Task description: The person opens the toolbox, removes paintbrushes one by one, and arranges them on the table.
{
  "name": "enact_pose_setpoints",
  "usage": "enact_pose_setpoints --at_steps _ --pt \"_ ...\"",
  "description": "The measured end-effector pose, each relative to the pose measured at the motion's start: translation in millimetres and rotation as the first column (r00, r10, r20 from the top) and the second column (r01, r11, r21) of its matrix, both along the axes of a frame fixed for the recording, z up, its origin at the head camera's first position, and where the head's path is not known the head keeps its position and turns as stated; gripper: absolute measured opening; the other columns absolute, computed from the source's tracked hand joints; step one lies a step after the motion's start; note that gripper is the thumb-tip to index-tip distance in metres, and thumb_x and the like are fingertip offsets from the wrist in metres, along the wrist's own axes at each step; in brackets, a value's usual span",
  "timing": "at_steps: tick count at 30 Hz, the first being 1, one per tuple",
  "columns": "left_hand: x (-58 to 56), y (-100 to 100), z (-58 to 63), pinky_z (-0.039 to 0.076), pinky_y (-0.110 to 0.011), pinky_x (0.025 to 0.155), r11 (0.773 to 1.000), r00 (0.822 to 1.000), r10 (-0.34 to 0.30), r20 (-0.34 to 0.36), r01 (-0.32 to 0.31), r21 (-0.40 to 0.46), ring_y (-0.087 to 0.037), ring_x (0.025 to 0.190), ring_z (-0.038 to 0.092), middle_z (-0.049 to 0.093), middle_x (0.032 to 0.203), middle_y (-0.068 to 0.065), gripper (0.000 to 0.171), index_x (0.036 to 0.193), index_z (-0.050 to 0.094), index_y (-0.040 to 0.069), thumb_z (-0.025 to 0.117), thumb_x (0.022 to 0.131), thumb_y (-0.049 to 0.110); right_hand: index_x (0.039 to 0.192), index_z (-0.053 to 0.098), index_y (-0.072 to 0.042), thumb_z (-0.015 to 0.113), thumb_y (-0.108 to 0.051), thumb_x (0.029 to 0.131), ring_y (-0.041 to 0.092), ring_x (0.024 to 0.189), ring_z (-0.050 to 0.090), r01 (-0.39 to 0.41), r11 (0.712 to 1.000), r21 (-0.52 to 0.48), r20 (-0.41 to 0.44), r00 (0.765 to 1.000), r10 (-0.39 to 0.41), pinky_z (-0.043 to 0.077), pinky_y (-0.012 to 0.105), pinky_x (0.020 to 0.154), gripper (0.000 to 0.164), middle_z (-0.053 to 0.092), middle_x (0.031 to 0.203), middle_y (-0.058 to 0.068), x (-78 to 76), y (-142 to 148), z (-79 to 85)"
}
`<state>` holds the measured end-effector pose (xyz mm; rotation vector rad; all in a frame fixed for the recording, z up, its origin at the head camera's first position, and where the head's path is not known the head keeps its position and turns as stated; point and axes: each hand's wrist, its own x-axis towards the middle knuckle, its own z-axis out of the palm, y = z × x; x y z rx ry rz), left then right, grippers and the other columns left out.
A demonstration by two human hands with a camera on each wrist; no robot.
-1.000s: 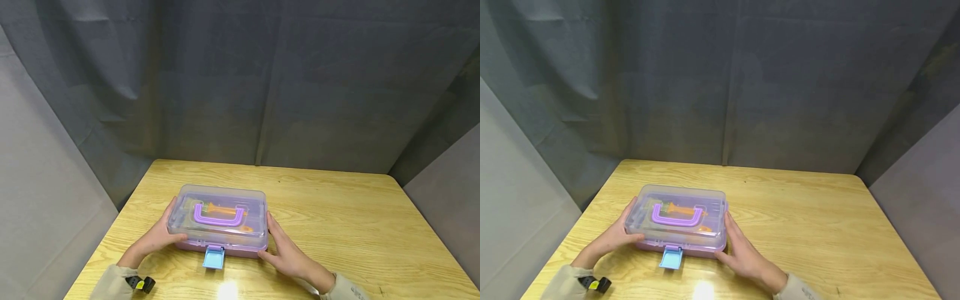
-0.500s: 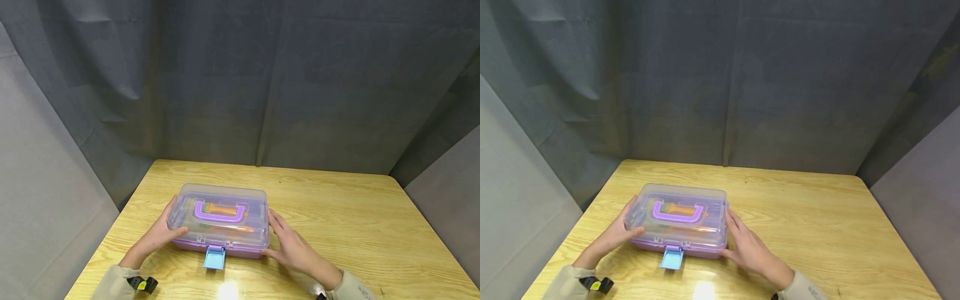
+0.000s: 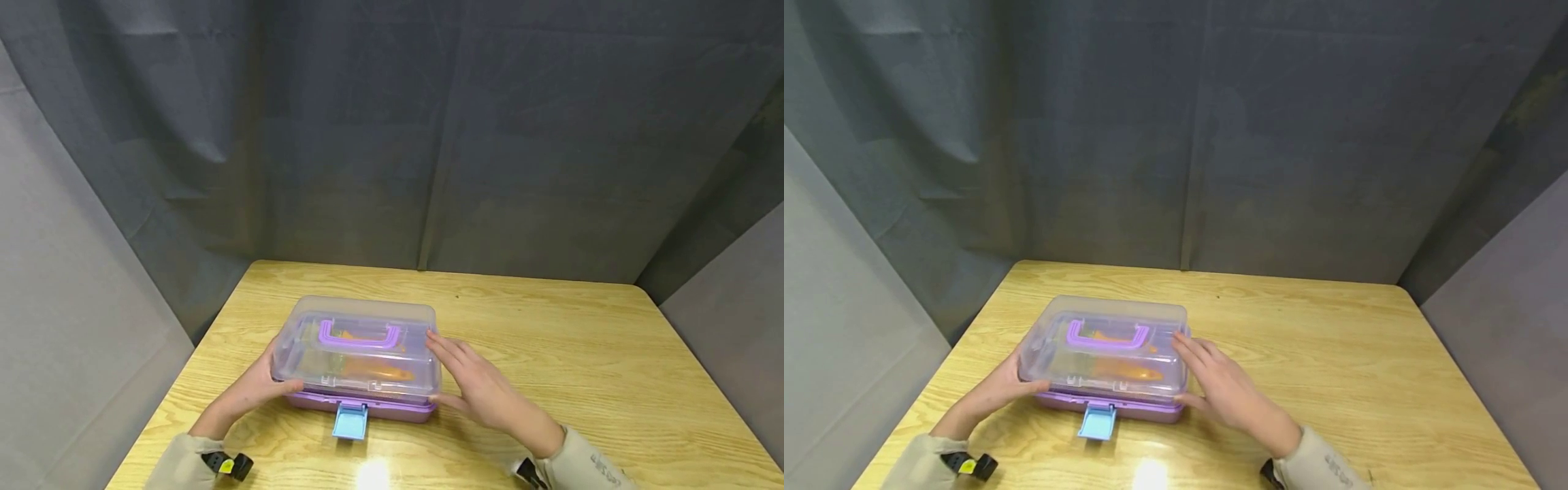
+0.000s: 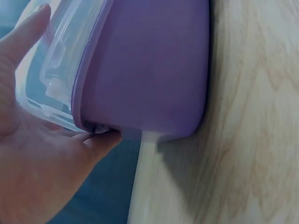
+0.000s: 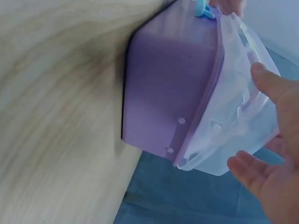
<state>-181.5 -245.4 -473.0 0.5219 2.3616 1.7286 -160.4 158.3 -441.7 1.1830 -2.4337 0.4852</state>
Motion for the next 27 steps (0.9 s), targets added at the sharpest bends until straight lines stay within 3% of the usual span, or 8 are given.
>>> enact_pose_setpoints --at_steps 3,5,8,10,12,16,22,27 --pt "1.3 -3 -1.3 0.023 -0.054 0.107 1.000 1.000 0.003 0.010 -0.003 -0.006 -0.036 0.128 0.037 0.035 0.143 -0.019 0.104 0.152 0.010 0.020 0.079 0.075 0.013 0.146 0.030 0.000 0.071 -0.038 0.082 0.029 0.126 0.044 -0.003 1.000 -0.021 0.023 1.000 0.003 0.042 0.044 0.099 0.085 0.033 0.150 0.014 -3.6 1 4.3" --pt "2.0 -3 -3.0 0.025 -0.045 0.108 1.000 1.000 -0.010 0.014 0.010 0.003 -0.036 0.129 0.036 0.037 0.142 -0.019 0.102 0.151 0.011 0.017 0.079 0.076 0.011 0.147 0.028 -0.001 0.071 -0.038 0.083 0.029 0.126 0.044 0.003 0.999 -0.035 0.043 0.999 -0.001 0.042 0.044 0.099 0.085 0.032 0.150 0.013 -6.6 1 7.1" --pt "1.4 -3 -8.9 0.027 -0.027 0.105 0.999 1.000 -0.019 0.009 0.019 -0.046 -0.035 0.131 0.034 0.037 0.144 -0.020 0.102 0.152 0.011 0.016 0.080 0.076 0.014 0.149 0.025 -0.004 0.068 -0.039 0.086 0.028 0.125 0.045 0.007 0.999 -0.047 0.076 0.997 -0.003 0.043 0.043 0.099 0.084 0.034 0.149 0.012 -11.2 2 12.5" --pt "0.2 -1 -12.9 0.029 -0.022 0.102 0.996 1.000 -0.022 0.007 0.023 -0.081 -0.035 0.129 0.036 0.037 0.143 -0.023 0.103 0.151 0.010 0.013 0.080 0.076 0.016 0.150 0.022 -0.005 0.067 -0.039 0.087 0.028 0.125 0.045 0.012 0.998 -0.056 0.110 0.994 -0.006 0.042 0.043 0.100 0.084 0.036 0.148 0.013 -13.8 2 17.4" --pt "-1.1 0 -16.0 0.029 -0.029 0.104 0.992 1.000 -0.019 0.000 0.018 -0.123 -0.036 0.129 0.035 0.035 0.144 -0.024 0.104 0.152 0.009 0.011 0.080 0.076 0.019 0.151 0.020 -0.007 0.066 -0.038 0.087 0.027 0.123 0.047 0.020 0.998 -0.066 0.149 0.989 -0.010 0.044 0.041 0.099 0.084 0.038 0.146 0.014 -16.0 1 23.5" --pt "-1.9 1 -15.7 0.024 -0.048 0.107 0.993 0.999 -0.031 -0.017 0.029 -0.117 -0.037 0.130 0.036 0.033 0.145 -0.023 0.106 0.152 0.008 0.010 0.081 0.075 0.018 0.151 0.020 -0.007 0.068 -0.035 0.087 0.024 0.113 0.054 0.047 0.994 -0.096 0.235 0.972 -0.023 0.048 0.039 0.093 0.084 0.043 0.141 0.014 -22.0 -1 35.6" --pt "1.8 2 -13.1 0.029 -0.045 0.106 0.994 0.997 -0.075 -0.034 0.072 -0.085 -0.034 0.124 0.046 0.033 0.148 -0.019 0.111 0.153 0.000 0.021 0.080 0.076 0.012 0.148 0.025 -0.003 0.065 -0.034 0.090 0.029 0.115 0.053 0.108 0.985 -0.134 0.326 0.943 -0.059 0.047 0.044 0.094 0.077 0.045 0.139 0.016 -37.6 -3 48.6" --pt "7.9 2 -9.9 0.026 -0.051 0.108 0.995 0.999 -0.036 0.037 0.040 -0.096 -0.036 0.126 0.042 0.037 0.144 -0.022 0.104 0.153 0.005 0.014 0.078 0.078 0.012 0.148 0.025 -0.001 0.061 -0.037 0.092 0.038 0.126 0.043 0.164 0.971 -0.175 0.429 0.900 -0.074 0.039 0.051 0.101 0.075 0.034 0.147 0.019 -50.6 -5 54.5"
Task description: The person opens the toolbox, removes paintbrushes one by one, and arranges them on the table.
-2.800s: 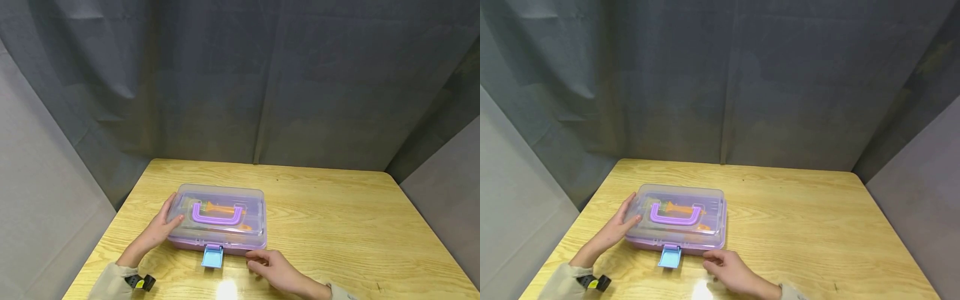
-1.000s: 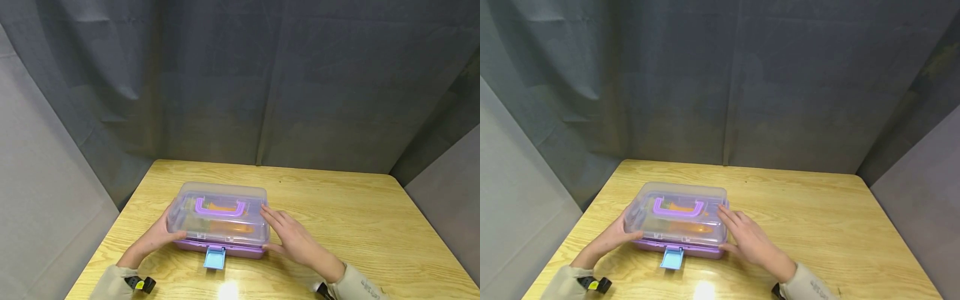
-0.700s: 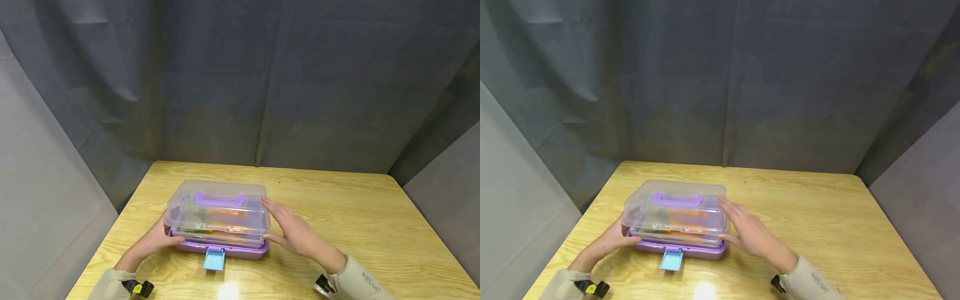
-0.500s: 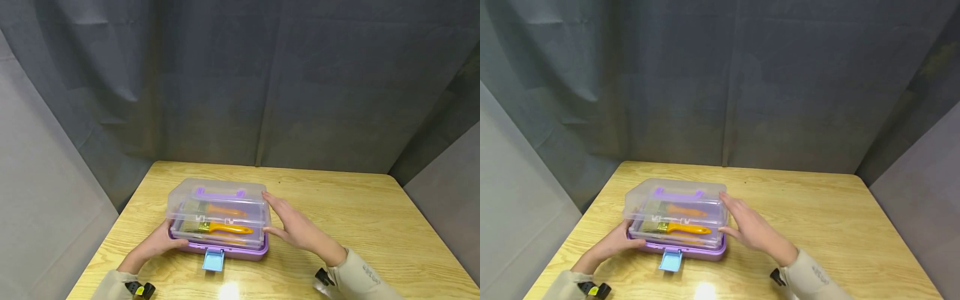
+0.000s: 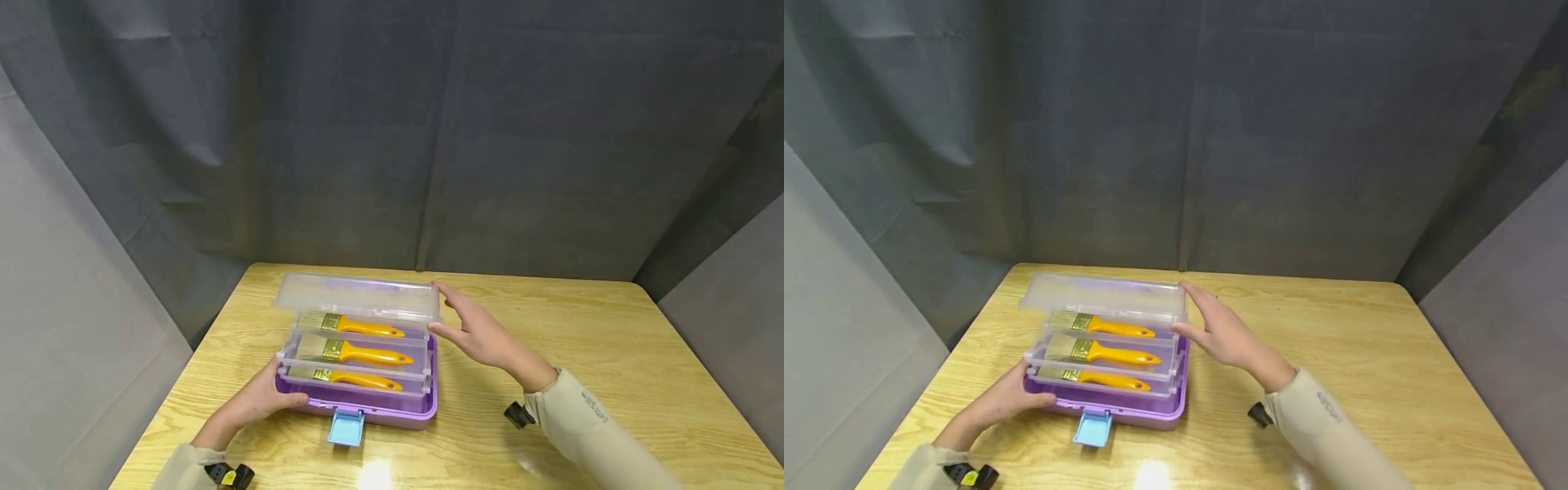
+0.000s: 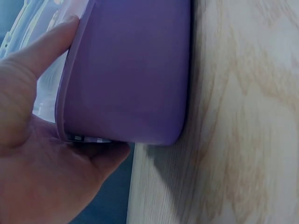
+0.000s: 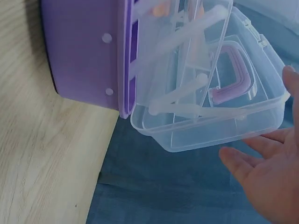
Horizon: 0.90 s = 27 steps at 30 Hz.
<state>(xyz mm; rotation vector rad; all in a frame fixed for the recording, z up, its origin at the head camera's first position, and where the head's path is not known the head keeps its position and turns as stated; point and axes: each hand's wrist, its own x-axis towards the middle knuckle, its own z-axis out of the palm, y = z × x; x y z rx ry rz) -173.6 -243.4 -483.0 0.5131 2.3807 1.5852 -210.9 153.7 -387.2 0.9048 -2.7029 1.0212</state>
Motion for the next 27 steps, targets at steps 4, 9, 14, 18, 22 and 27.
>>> enact_pose_setpoints --at_steps 4,9,14,18,22,27 --pt "-0.1 0 1.5 0.020 -0.053 0.109 1.000 1.000 0.012 0.016 -0.012 -0.009 -0.039 0.131 0.035 0.034 0.146 -0.023 0.101 0.152 0.010 0.009 0.078 0.078 0.014 0.149 0.024 -0.003 0.057 -0.037 0.094 0.038 0.132 0.035 0.021 0.996 -0.081 0.081 0.997 -0.015 0.033 0.052 0.105 0.072 0.028 0.151 0.017 -14.4 -1 1.9" --pt "-2.3 0 0.5 0.021 -0.052 0.109 1.000 1.000 -0.008 -0.011 0.008 0.000 -0.039 0.132 0.033 0.031 0.148 -0.022 0.105 0.152 0.008 0.014 0.080 0.076 0.019 0.147 0.028 -0.005 0.052 -0.026 0.098 0.030 0.135 0.032 -0.021 0.963 -0.270 0.165 0.984 0.068 0.029 0.047 0.109 0.059 0.034 0.147 0.015 -38.1 -2 1.2" --pt "-1.5 -1 -0.5 0.016 -0.056 0.109 1.000 0.997 -0.006 -0.073 0.005 -0.013 -0.041 0.136 0.025 0.023 0.152 -0.020 0.110 0.154 0.005 0.019 0.081 0.074 0.020 0.149 0.023 -0.005 0.044 -0.028 0.101 0.036 0.130 0.037 0.019 0.928 -0.373 0.292 0.951 0.098 0.032 0.054 0.105 0.057 0.033 0.144 0.019 -56.2 -3 -0.1" --pt "-1.1 -1 0.1 0.014 -0.057 0.108 0.999 0.996 0.016 -0.086 -0.020 -0.048 -0.043 0.137 0.019 0.015 0.154 -0.021 0.113 0.153 0.003 0.015 0.082 0.073 0.023 0.151 0.014 -0.005 0.037 -0.038 0.102 0.036 0.135 0.030 0.093 0.912 -0.400 0.380 0.922 0.073 0.029 0.053 0.107 0.064 0.026 0.150 0.021 -68.0 -4 -1.0" --pt "-2.4 -2 -0.3 0.016 -0.055 0.109 0.997 0.997 0.029 -0.072 -0.034 -0.069 -0.044 0.136 0.019 0.011 0.154 -0.024 0.112 0.153 0.006 0.008 0.083 0.072 0.024 0.151 0.007 -0.003 0.028 -0.043 0.103 0.033 0.140 0.019 0.137 0.896 -0.422 0.434 0.898 0.067 0.029 0.051 0.108 0.066 0.010 0.156 0.016 -79.3 -6 -7.0" --pt "-4.4 -2 -2.3 0.021 -0.052 0.109 0.998 0.999 0.032 -0.036 -0.034 -0.045 -0.042 0.135 0.026 0.015 0.153 -0.024 0.111 0.153 0.007 0.008 0.083 0.072 0.021 0.151 0.007 -0.002 0.021 -0.038 0.104 0.039 0.137 0.023 0.198 0.843 -0.500 0.487 0.870 0.084 0.031 0.054 0.106 0.061 0.008 0.156 0.017 -94.7 -9 -25.2"
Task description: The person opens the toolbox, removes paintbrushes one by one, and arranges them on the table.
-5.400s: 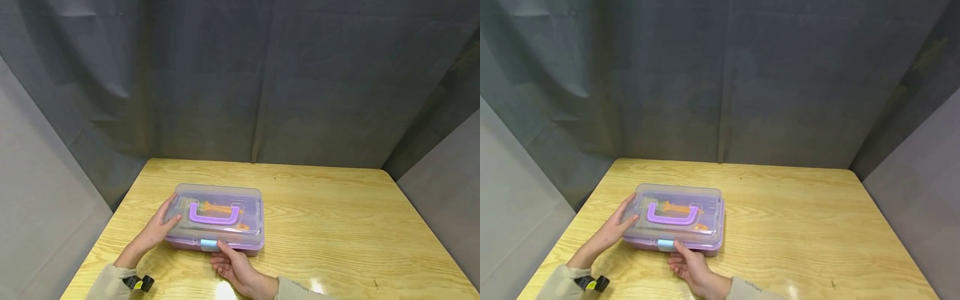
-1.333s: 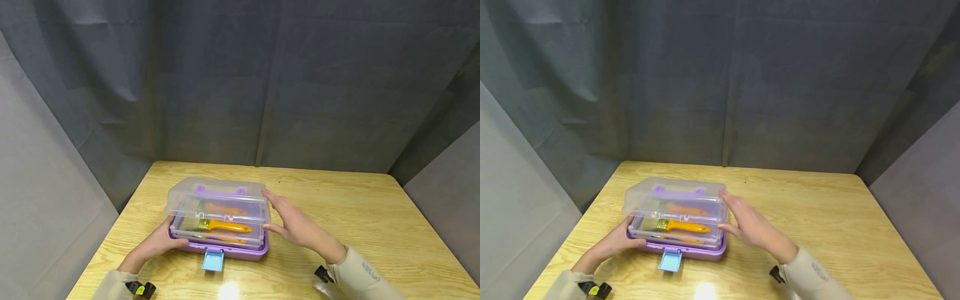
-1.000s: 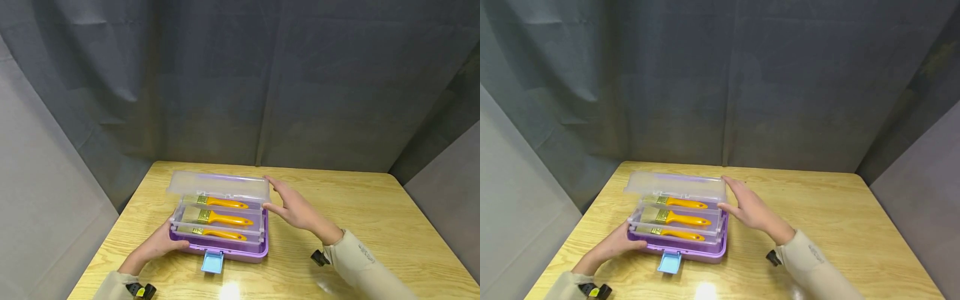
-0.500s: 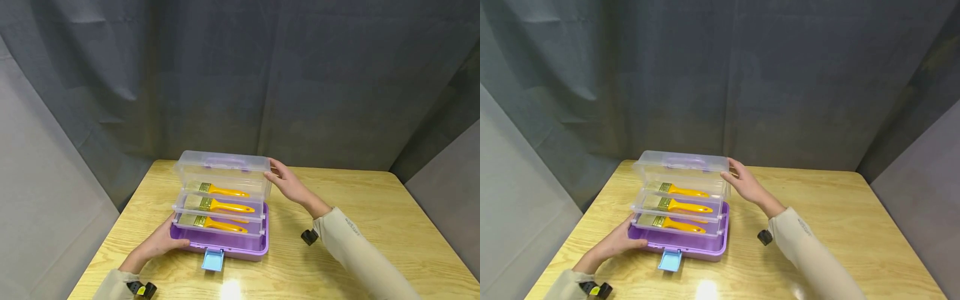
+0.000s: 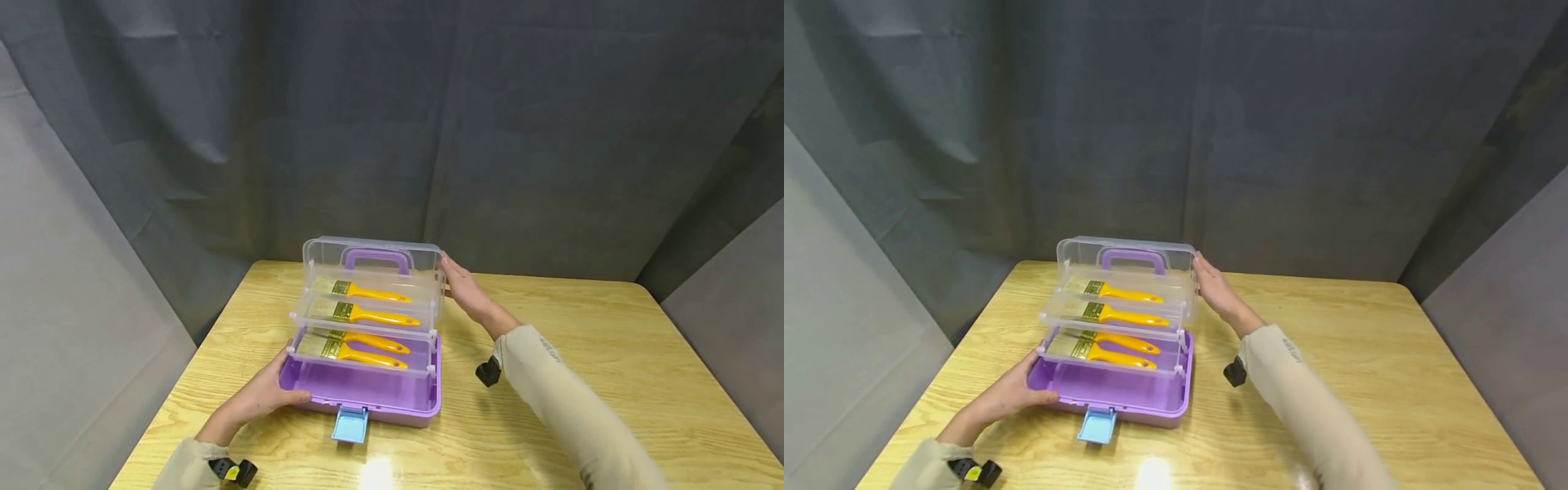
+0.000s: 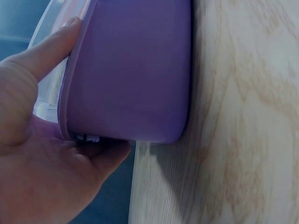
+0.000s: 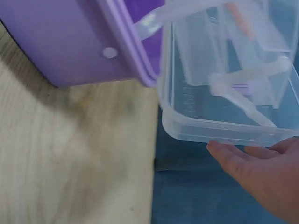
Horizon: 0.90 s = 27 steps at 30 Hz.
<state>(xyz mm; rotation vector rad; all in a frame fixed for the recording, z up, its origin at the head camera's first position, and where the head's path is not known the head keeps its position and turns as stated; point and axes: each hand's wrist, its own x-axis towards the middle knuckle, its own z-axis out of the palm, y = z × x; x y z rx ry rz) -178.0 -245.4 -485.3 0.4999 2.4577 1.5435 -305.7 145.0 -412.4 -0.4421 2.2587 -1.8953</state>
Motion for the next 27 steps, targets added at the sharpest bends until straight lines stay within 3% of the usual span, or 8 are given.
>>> enact_pose_setpoints --at_steps 5,8,11,15,20,27 --pt "0.0 3 -0.7 0.029 -0.052 0.106 1.000 1.000 -0.009 0.023 0.009 0.024 -0.044 0.128 0.037 0.023 0.149 -0.028 0.110 0.152 0.007 0.005 0.082 0.072 0.019 0.151 0.003 -0.003 0.019 -0.035 0.105 0.041 0.136 0.025 0.026 0.998 -0.054 0.068 0.997 -0.022 0.029 0.055 0.106 0.058 0.011 0.156 0.019 -9.1 2 -22.5" --pt "-0.7 5 -0.4 0.030 -0.053 0.105 0.997 0.999 -0.043 0.024 0.041 0.067 -0.046 0.126 0.039 0.019 0.151 -0.027 0.110 0.153 0.005 0.008 0.081 0.073 0.014 0.152 0.002 -0.005 0.019 -0.031 0.106 0.041 0.136 0.025 0.019 0.998 -0.063 0.078 0.997 -0.014 0.029 0.055 0.107 0.056 0.007 0.157 0.016 -11.7 4 -35.1" --pt "-0.8 6 0.0 0.025 -0.054 0.107 0.999 1.000 -0.028 0.011 0.027 0.044 -0.046 0.129 0.035 0.015 0.153 -0.025 0.112 0.153 0.004 0.011 0.082 0.072 0.016 0.152 0.007 -0.007 0.022 -0.026 0.106 0.038 0.134 0.030 0.024 0.996 -0.083 0.084 0.996 -0.017 0.030 0.051 0.107 0.052 0.016 0.155 0.017 -13.4 5 -46.7" --pt "-0.2 7 1.0 0.019 -0.055 0.109 1.000 1.000 0.002 -0.016 -0.003 -0.027 -0.045 0.133 0.026 0.013 0.152 -0.027 0.113 0.152 0.003 0.006 0.082 0.072 0.019 0.152 0.015 -0.008 0.029 -0.018 0.105 0.034 0.131 0.036 0.016 0.993 -0.116 0.081 0.997 -0.006 0.034 0.047 0.106 0.050 0.029 0.150 0.020 -12.9 5 -58.8" --pt "-1.0 6 0.8 0.019 -0.052 0.109 0.999 1.000 0.006 -0.017 -0.007 -0.043 -0.044 0.135 0.023 0.009 0.154 -0.025 0.113 0.151 0.001 0.003 0.082 0.073 0.018 0.152 0.011 -0.007 0.029 -0.009 0.104 0.036 0.132 0.034 -0.017 0.993 -0.121 0.061 0.998 0.025 0.032 0.047 0.107 0.051 0.024 0.152 0.021 -6.6 4 -64.1" --pt "0.6 6 2.9 0.015 -0.055 0.110 0.997 0.999 0.031 -0.015 -0.032 -0.072 -0.044 0.137 0.016 0.008 0.154 -0.025 0.114 0.151 0.002 0.003 0.082 0.073 0.020 0.151 0.011 -0.001 0.027 -0.004 0.103 0.038 0.131 0.035 0.004 0.997 -0.081 0.049 0.999 0.000 0.034 0.044 0.106 0.050 0.025 0.150 0.024 -7.2 3 -80.0"
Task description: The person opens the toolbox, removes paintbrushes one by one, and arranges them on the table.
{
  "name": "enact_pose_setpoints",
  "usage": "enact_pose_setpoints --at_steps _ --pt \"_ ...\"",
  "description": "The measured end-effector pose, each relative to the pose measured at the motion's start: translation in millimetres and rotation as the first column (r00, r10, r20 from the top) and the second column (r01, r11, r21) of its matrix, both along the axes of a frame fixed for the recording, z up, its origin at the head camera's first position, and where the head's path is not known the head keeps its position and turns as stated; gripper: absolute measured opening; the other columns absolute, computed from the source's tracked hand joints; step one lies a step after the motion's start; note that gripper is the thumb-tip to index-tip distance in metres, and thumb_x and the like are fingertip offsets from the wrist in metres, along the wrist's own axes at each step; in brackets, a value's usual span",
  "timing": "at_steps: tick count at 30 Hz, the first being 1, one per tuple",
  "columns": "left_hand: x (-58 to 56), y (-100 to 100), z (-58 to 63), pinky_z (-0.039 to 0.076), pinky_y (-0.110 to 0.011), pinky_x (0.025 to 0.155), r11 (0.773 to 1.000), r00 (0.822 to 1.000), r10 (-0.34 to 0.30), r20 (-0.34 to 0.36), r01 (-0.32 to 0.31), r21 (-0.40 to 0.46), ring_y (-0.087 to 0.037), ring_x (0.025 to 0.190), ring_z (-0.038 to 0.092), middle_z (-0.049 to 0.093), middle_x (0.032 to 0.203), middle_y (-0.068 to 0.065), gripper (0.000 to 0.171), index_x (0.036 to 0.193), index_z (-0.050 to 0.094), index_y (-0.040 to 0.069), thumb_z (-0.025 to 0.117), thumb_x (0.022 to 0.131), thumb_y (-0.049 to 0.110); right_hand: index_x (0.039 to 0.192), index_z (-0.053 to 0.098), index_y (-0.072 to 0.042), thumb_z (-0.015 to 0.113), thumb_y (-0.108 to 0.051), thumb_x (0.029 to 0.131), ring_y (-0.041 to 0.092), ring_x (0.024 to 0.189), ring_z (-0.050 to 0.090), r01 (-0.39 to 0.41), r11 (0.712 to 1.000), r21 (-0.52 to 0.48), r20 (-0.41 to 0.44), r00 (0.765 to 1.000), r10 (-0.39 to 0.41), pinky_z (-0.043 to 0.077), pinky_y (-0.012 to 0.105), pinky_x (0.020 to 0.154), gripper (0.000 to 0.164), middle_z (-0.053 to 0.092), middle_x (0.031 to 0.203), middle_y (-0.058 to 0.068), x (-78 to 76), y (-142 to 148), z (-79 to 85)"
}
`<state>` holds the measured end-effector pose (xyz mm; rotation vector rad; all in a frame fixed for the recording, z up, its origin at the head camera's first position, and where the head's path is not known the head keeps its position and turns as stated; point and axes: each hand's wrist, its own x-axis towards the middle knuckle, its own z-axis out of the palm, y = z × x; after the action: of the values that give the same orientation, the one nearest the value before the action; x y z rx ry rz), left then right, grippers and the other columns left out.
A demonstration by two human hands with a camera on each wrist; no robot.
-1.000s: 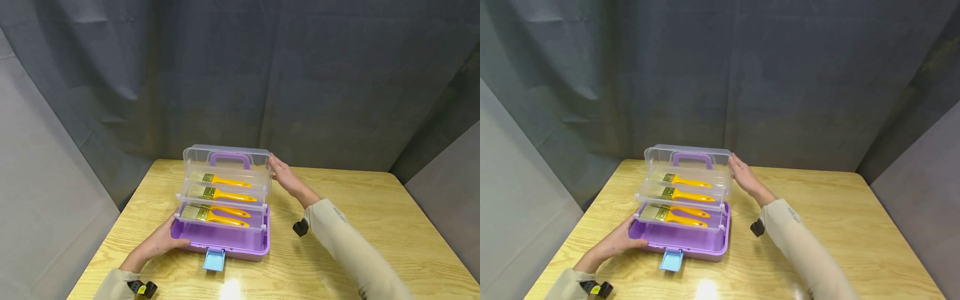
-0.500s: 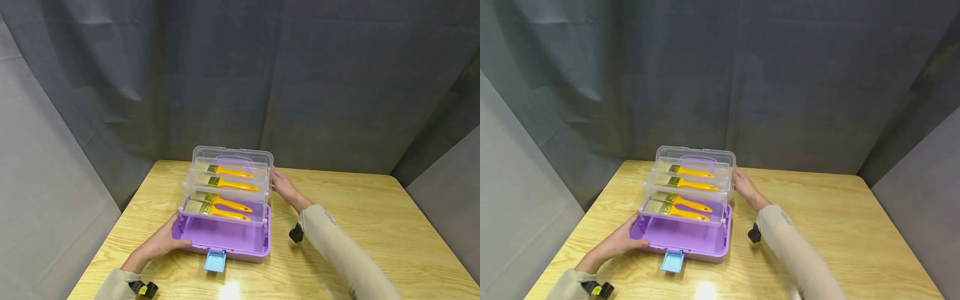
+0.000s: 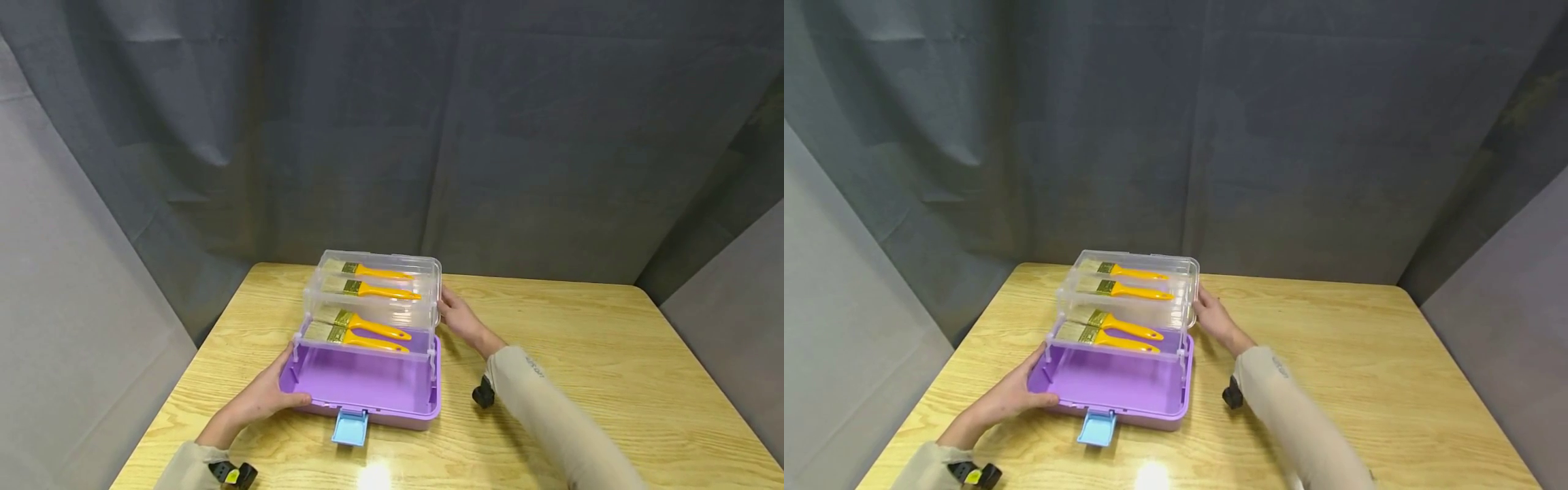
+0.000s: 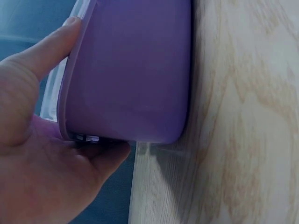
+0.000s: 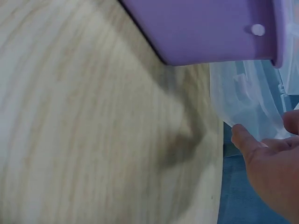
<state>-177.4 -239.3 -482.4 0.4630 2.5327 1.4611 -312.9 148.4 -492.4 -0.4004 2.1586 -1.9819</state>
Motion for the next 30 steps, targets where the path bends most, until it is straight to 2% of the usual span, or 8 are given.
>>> enact_pose_setpoints --at_steps 8,15,23,25,27,30 --pt "-1.3 -1 -1.7 0.017 -0.056 0.109 0.999 0.999 -0.021 -0.027 0.022 0.034 -0.044 0.136 0.019 0.009 0.154 -0.023 0.114 0.152 0.002 0.007 0.082 0.072 0.022 0.149 0.007 0.005 0.028 -0.008 0.104 0.036 0.136 0.027 -0.016 1.000 0.014 0.099 0.995 0.015 0.032 0.045 0.107 0.052 0.019 0.152 0.024 2.0 0 -11.0" --pt "0.2 0 -1.7 0.017 -0.058 0.107 0.999 0.999 -0.027 -0.034 0.028 0.029 -0.047 0.135 0.019 0.008 0.153 -0.026 0.113 0.152 0.001 0.004 0.081 0.074 0.022 0.148 0.007 0.006 0.029 -0.009 0.104 0.035 0.137 0.025 -0.010 1.000 0.001 0.109 0.994 0.009 0.032 0.044 0.107 0.052 0.018 0.152 0.024 2.1 1 -12.7" --pt "-1.3 2 -2.0 0.018 -0.057 0.108 0.999 0.999 -0.027 -0.018 0.028 0.038 -0.046 0.135 0.020 0.009 0.154 -0.024 0.114 0.153 0.001 0.010 0.082 0.073 0.022 0.147 0.009 0.008 0.030 -0.007 0.104 0.038 0.135 0.028 0.023 1.000 0.004 0.111 0.994 -0.024 0.033 0.046 0.106 0.051 0.019 0.151 0.026 4.5 3 -12.5" --pt "-1.3 2 -1.6 0.019 -0.058 0.108 0.999 1.000 -0.027 -0.015 0.028 0.030 -0.047 0.135 0.021 0.009 0.154 -0.025 0.114 0.153 0.000 0.010 0.082 0.073 0.022 0.147 0.012 0.010 0.032 -0.008 0.103 0.039 0.132 0.033 0.048 0.996 0.071 0.081 0.995 -0.054 0.036 0.045 0.105 0.051 0.022 0.150 0.027 8.0 4 -9.4" --pt "-1.3 1 -1.3 0.019 -0.058 0.107 1.000 1.000 -0.018 -0.009 0.018 0.011 -0.047 0.135 0.021 0.009 0.153 -0.025 0.115 0.153 0.000 0.010 0.082 0.073 0.023 0.146 0.017 0.010 0.037 -0.009 0.102 0.040 0.128 0.039 0.088 0.976 0.201 0.019 0.995 -0.094 0.040 0.044 0.101 0.052 0.028 0.147 0.027 14.3 5 -2.4" --pt "-1.5 1 0.0 0.018 -0.058 0.108 1.000 1.000 -0.012 -0.008 0.012 0.000 -0.046 0.136 0.019 0.009 0.154 -0.025 0.115 0.152 0.001 0.008 0.082 0.073 0.023 0.143 0.029 0.010 0.046 -0.013 0.099 0.040 0.120 0.049 0.148 0.899 0.411 -0.111 0.988 -0.112 0.047 0.044 0.095 0.052 0.040 0.141 0.027 26.2 9 11.2"
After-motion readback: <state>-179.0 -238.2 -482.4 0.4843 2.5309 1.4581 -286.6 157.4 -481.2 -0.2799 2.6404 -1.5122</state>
